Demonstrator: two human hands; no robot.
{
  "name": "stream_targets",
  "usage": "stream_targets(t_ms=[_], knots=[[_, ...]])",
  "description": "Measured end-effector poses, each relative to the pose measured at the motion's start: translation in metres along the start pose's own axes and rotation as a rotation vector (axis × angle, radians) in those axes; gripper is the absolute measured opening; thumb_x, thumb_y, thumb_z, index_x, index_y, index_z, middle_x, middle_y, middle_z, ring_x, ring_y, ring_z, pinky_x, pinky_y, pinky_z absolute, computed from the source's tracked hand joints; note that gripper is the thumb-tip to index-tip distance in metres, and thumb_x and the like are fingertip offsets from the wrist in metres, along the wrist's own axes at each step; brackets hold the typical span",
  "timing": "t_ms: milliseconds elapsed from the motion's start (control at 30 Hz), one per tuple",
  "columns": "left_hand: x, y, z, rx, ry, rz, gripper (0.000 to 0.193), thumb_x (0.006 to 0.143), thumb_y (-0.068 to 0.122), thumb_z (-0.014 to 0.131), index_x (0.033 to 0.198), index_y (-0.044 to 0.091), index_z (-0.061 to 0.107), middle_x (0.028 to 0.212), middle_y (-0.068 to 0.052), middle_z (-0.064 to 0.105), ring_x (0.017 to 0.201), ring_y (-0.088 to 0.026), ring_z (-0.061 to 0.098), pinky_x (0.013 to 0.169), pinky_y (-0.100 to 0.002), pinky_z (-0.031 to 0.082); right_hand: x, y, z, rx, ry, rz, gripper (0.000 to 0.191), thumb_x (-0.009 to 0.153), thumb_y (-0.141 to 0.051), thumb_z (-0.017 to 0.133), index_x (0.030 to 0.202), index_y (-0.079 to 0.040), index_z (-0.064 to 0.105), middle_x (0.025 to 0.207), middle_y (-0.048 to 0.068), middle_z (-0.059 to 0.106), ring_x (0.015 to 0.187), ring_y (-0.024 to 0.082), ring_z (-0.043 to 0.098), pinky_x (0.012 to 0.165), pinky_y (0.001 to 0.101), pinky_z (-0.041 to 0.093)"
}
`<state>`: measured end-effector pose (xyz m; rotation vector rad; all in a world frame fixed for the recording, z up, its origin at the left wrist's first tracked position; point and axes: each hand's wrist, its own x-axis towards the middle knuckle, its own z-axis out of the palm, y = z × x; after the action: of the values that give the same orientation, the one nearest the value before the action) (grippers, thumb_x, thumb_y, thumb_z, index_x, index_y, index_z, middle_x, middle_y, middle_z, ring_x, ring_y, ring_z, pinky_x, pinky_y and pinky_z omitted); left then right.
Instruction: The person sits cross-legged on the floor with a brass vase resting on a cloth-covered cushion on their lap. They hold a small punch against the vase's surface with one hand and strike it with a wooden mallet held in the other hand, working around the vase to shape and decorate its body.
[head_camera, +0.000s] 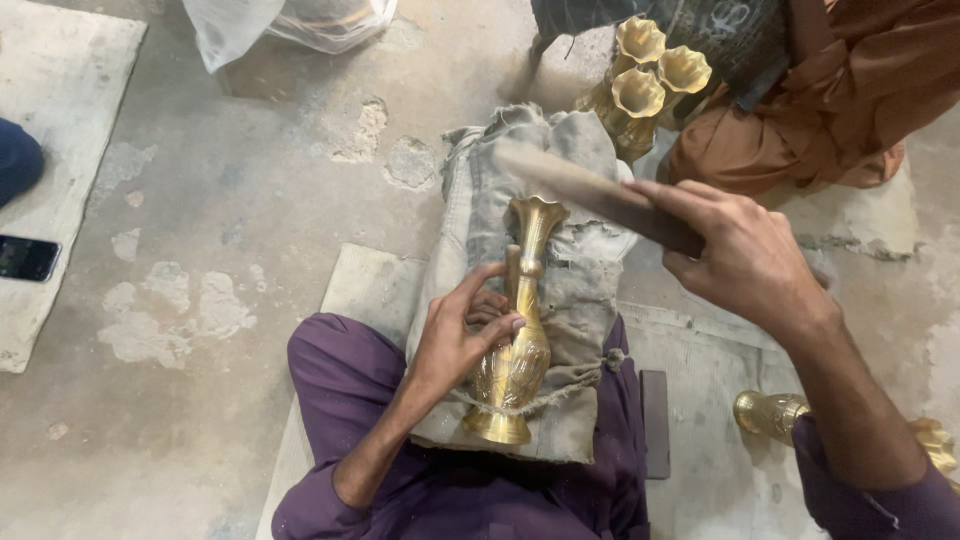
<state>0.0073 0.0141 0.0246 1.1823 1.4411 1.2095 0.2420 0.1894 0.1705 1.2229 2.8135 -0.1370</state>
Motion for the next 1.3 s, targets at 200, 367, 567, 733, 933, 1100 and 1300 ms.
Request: stream_targets(t_ms=[200, 367, 567, 733, 933, 1100, 1300], knots=[[-0.002, 0.001, 0.0, -0.112, 0.026, -0.05, 0.061, 0.089, 0.015, 0.076, 0.144, 0.01, 0.05, 0.097, -0.012, 0.077, 0.088, -0.019, 0.08, 0.07, -0.031, 0.072, -0.004, -0.016, -0.018, -0.04, 0.018, -0.023, 0.084, 0.077, -0.006, 0.071, 0.151, -0.04, 0.051, 0.099, -0.002, 0.072, 0.068, 0.013, 0.066, 0.055, 0.0294, 0.059], [-0.003, 0.002, 0.0, -0.138, 0.037, -0.027, 0.061, 0.089, 0.013, 0.077, 0.144, 0.01, 0.05, 0.096, -0.012, 0.076, 0.087, -0.019, 0.08, 0.068, -0.031, 0.072, -0.003, -0.023, -0.035, -0.018, 0.143, -0.103, 0.091, 0.07, -0.006, 0.074, 0.153, -0.037, 0.053, 0.1, 0.0, 0.072, 0.072, 0.014, 0.066, 0.06, 0.0305, 0.057], [-0.007, 0.004, 0.002, -0.121, 0.075, -0.049, 0.059, 0.09, 0.013, 0.076, 0.143, 0.008, 0.051, 0.093, -0.011, 0.077, 0.086, -0.017, 0.081, 0.069, -0.03, 0.071, 0.002, -0.027, -0.043, -0.197, -0.121, -0.038, 0.076, 0.087, -0.016, 0.076, 0.152, -0.045, 0.05, 0.113, -0.006, 0.072, 0.065, 0.011, 0.066, 0.048, 0.0275, 0.053], [-0.011, 0.006, 0.004, -0.13, 0.14, -0.076, 0.063, 0.086, 0.014, 0.08, 0.142, 0.008, 0.05, 0.093, -0.012, 0.076, 0.083, -0.017, 0.08, 0.067, -0.029, 0.07, 0.007, -0.035, -0.043, -0.211, -0.145, -0.052, 0.072, 0.09, -0.007, 0.067, 0.149, -0.045, 0.051, 0.112, -0.008, 0.073, 0.064, 0.01, 0.064, 0.048, 0.027, 0.054], [-0.014, 0.011, 0.005, -0.129, 0.197, -0.117, 0.061, 0.084, 0.012, 0.082, 0.137, 0.006, 0.053, 0.096, -0.011, 0.071, 0.082, -0.017, 0.079, 0.064, -0.028, 0.07, 0.012, -0.046, -0.048, -0.159, -0.046, -0.151, 0.078, 0.079, -0.002, 0.066, 0.146, -0.04, 0.058, 0.103, -0.007, 0.076, 0.062, 0.01, 0.064, 0.052, 0.0275, 0.053], [-0.017, 0.012, 0.005, -0.155, 0.202, -0.088, 0.058, 0.086, 0.012, 0.08, 0.137, 0.005, 0.053, 0.094, -0.013, 0.073, 0.083, -0.017, 0.08, 0.064, -0.029, 0.07, 0.013, -0.047, -0.046, -0.094, -0.068, -0.092, 0.064, 0.089, -0.008, 0.065, 0.146, -0.038, 0.058, 0.106, -0.005, 0.075, 0.055, 0.011, 0.064, 0.044, 0.03, 0.054], [-0.014, 0.008, 0.005, -0.07, 0.162, -0.07, 0.059, 0.086, 0.015, 0.081, 0.138, 0.007, 0.053, 0.095, -0.011, 0.074, 0.084, -0.017, 0.08, 0.066, -0.029, 0.071, 0.01, -0.04, -0.04, -0.096, 0.007, -0.119, 0.068, 0.085, -0.004, 0.065, 0.145, -0.034, 0.059, 0.114, -0.003, 0.074, 0.058, 0.011, 0.065, 0.049, 0.0277, 0.055]])
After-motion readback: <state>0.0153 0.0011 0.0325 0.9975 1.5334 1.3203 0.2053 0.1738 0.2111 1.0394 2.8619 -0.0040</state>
